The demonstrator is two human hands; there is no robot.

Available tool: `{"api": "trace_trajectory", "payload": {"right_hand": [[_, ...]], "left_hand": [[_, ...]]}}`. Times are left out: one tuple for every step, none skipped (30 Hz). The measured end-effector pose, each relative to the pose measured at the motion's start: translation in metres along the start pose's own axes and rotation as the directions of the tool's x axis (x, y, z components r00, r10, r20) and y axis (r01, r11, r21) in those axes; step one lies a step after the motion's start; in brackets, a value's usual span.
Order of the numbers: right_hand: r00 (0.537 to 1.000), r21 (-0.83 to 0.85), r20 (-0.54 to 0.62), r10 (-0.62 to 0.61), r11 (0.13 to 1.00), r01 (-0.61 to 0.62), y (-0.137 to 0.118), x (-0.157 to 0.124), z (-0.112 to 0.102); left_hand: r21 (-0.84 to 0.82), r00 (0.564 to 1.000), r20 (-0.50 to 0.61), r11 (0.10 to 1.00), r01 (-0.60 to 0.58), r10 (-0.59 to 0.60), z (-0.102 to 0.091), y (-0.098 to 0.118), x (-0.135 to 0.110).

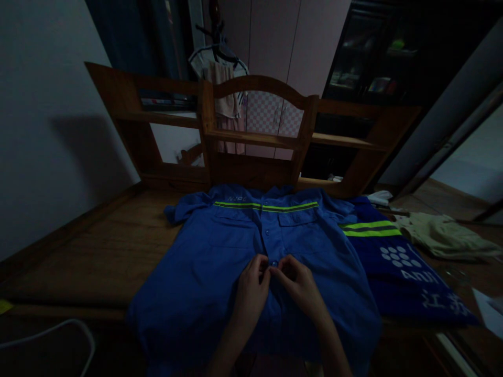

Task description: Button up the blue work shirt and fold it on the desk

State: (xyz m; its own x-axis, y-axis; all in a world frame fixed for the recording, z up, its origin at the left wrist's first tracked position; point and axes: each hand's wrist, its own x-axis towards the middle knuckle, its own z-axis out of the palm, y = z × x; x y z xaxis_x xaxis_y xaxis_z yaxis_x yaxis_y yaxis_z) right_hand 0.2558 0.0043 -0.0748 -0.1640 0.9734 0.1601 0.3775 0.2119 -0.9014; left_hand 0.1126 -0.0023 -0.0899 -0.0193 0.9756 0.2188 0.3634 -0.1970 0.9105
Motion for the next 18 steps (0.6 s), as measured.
{"api": "trace_trajectory", "payload": {"right_hand": [[1.0,0.0,-0.002,0.0,1.0,0.0,0.0001,-0.0001,0.0002],[1.0,0.0,-0.003,0.001,1.0,-0.001,0.0001,-0.0002,0.0004],[1.0,0.001,-0.006,0.001,1.0,-0.001,-0.0001,-0.0005,0.0005],[1.0,0.002,-0.009,0.001,1.0,-0.001,-0.0004,-0.0007,0.0006],[1.0,0.002,-0.012,0.001,1.0,-0.001,-0.0008,-0.0009,0.0006],[1.0,0.003,-0.013,0.002,1.0,-0.002,-0.0011,-0.0011,0.0005],[1.0,0.003,-0.013,0.003,1.0,-0.003,-0.0015,-0.0011,0.0004],[1.0,0.003,-0.011,0.004,1.0,-0.004,-0.0018,-0.0011,0.0003],[1.0,0.002,-0.01,0.005,1.0,-0.005,-0.002,-0.0011,0.0001],[1.0,0.001,-0.008,0.006,1.0,-0.006,-0.0022,-0.001,0.0],[1.0,-0.001,-0.009,0.005,1.0,-0.005,-0.0024,-0.0009,-0.0002],[1.0,-0.004,-0.011,0.003,1.0,-0.003,-0.0026,-0.0009,-0.0003],[1.0,-0.007,-0.012,0.001,1.0,-0.002,-0.0028,-0.001,-0.0003],[1.0,-0.007,-0.014,0.0,1.0,0.0,-0.003,-0.001,-0.0002],[1.0,-0.007,-0.016,0.0,1.0,0.0,-0.0032,-0.0011,-0.0002],[1.0,-0.005,-0.016,-0.001,1.0,0.001,-0.0033,-0.0013,-0.0002],[1.0,-0.004,-0.018,-0.002,1.0,0.002,-0.0034,-0.0014,-0.0002],[1.0,-0.005,-0.019,-0.003,1.0,0.003,-0.0034,-0.0014,-0.0004]], "left_hand": [[0.002,1.0,0.002,1.0,-0.003,0.003,0.0001,-0.0004,0.0002],[0.005,1.0,0.002,1.0,-0.006,0.006,0.0002,-0.0005,0.0003],[0.009,1.0,0.003,1.0,-0.009,0.009,0.0001,-0.0005,0.0003],[0.016,1.0,0.003,1.0,-0.011,0.011,-0.0001,-0.0004,0.0003],[0.027,1.0,0.002,1.0,-0.012,0.012,-0.0004,-0.0001,0.0002],[0.04,1.0,0.0,0.999,-0.012,0.012,-0.0007,0.0002,0.0001],[0.054,1.0,-0.002,0.998,-0.01,0.01,-0.001,0.0005,-0.0001],[0.068,1.0,-0.002,0.998,-0.006,0.006,-0.0013,0.0008,-0.0003],[0.081,1.0,0.0,0.997,-0.001,0.001,-0.0014,0.0009,-0.0004],[0.089,1.0,0.0,0.996,0.005,-0.005,-0.0013,0.0009,-0.0005],[0.092,1.0,-0.001,0.996,0.011,-0.011,-0.0011,0.0007,-0.0005],[0.092,1.0,-0.002,0.996,0.017,-0.017,-0.0007,0.0004,-0.0005],[0.09,1.0,-0.004,0.996,0.022,-0.022,-0.0002,0.0,-0.0004],[0.088,1.0,-0.008,0.996,0.027,-0.026,0.0003,-0.0004,-0.0003],[0.086,0.999,-0.012,0.996,0.031,-0.03,0.0007,-0.0007,-0.0002],[0.084,0.999,-0.012,0.996,0.033,-0.033,0.001,-0.0009,-0.0002],[0.083,0.999,-0.01,0.996,0.035,-0.034,0.0011,-0.0009,-0.0001],[0.081,0.999,-0.009,0.996,0.037,-0.036,0.0009,-0.0009,-0.0001]]}}
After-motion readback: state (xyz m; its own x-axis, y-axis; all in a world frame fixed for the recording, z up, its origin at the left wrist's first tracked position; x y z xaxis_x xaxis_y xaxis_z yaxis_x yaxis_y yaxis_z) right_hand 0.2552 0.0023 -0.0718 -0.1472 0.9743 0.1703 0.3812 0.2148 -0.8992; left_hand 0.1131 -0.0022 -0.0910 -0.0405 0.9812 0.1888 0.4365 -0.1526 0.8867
